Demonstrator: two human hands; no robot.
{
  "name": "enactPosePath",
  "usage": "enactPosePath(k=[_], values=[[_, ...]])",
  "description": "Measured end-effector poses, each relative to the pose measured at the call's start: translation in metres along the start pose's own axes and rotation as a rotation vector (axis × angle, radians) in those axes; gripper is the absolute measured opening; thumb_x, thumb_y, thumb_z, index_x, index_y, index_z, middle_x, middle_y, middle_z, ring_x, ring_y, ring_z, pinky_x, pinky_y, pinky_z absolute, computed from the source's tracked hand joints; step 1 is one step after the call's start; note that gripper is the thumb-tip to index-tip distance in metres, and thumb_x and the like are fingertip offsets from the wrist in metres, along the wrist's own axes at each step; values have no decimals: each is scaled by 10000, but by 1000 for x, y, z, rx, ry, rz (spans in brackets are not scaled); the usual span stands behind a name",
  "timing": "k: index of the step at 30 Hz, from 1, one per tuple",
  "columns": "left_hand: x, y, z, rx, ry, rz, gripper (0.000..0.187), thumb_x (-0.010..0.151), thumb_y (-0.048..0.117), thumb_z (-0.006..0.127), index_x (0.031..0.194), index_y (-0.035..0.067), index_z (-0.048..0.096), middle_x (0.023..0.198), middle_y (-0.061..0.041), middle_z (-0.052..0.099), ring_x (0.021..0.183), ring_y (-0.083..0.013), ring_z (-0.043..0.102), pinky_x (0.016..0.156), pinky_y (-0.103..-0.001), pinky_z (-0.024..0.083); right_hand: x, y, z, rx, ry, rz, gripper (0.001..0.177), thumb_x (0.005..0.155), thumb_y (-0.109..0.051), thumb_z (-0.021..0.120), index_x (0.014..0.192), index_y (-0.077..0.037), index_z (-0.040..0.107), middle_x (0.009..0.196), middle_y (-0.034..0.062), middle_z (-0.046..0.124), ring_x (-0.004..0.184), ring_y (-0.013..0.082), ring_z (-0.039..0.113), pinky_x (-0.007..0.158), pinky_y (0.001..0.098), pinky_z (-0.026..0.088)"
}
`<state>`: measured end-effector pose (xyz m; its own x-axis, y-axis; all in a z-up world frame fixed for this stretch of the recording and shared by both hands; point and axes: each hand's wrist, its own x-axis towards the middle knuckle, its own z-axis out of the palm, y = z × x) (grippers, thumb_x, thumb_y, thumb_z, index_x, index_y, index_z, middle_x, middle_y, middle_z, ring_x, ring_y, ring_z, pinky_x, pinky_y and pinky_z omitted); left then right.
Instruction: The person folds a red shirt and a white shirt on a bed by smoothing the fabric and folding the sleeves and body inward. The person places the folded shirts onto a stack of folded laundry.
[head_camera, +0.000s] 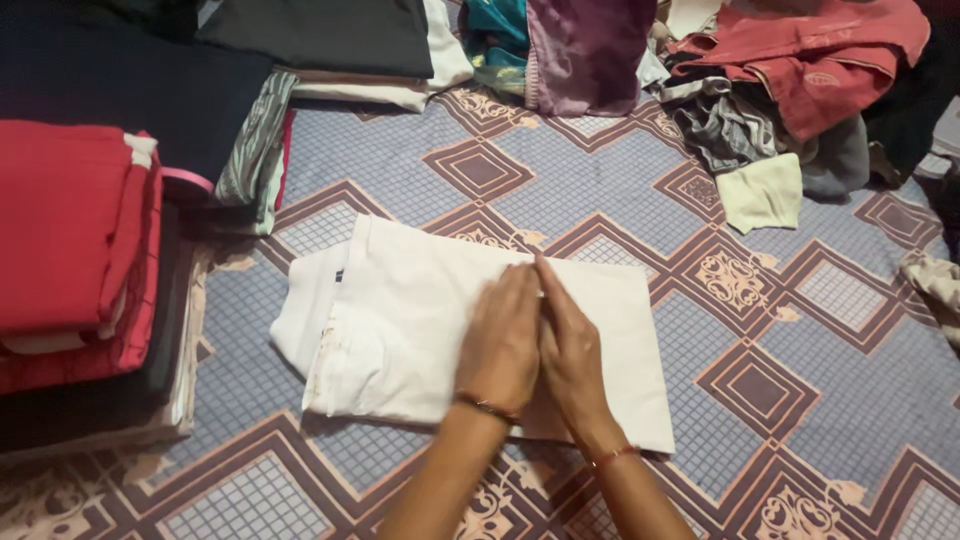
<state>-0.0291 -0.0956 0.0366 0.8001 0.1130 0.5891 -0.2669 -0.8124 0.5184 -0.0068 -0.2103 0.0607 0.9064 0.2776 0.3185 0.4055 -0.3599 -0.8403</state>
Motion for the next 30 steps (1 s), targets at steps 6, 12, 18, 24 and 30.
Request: enactPosePath(k=[6,12,18,24,30], values=[[8,-58,-8,394,-110,-178,588,983,421,526,1414,20,549,1502,-174,498,1440,-371,353,1219,-516,184,4,57,-49,-778,-212,24,568,1048,-422,460,1500,-79,471,1596,192,366,1511,346,266,1219,469,163],[15,-103,-70,606,-12,-255,497,1010,328,517,1428,61,554,1559,-139,467,1455,-362,362,1196,-605,173,1,117,-128,-714,137,177,563,1043,-395,488,1470,-31,526,1534,227,495,1430,397,415,1182,479,308],[24,-31,7,258,-84,-421,364,1063,295,474,1336,99,613,1432,-128,571,1436,-380,404,1235,-582,225,28,64,-70,-280,239,87,513,1001,-286,508,1424,-2,565,1298,230,648,1159,325,615,992,385,469],[21,-11,30,278,-41,-76,477,984,336,521,1343,41,628,1453,-188,552,1415,-393,407,1196,-549,219,35,57,-31,-657,-13,-186,460,1026,-335,535,1381,-50,601,1476,219,574,1394,389,495,1169,459,350],[27,-92,-50,466,-17,-190,481,1047,326,481,1411,31,588,1527,-208,491,1477,-368,348,1226,-498,205,33,75,-31,-730,-20,-74,512,1004,-365,511,1408,-61,593,1521,216,492,1443,389,390,1192,491,231]])
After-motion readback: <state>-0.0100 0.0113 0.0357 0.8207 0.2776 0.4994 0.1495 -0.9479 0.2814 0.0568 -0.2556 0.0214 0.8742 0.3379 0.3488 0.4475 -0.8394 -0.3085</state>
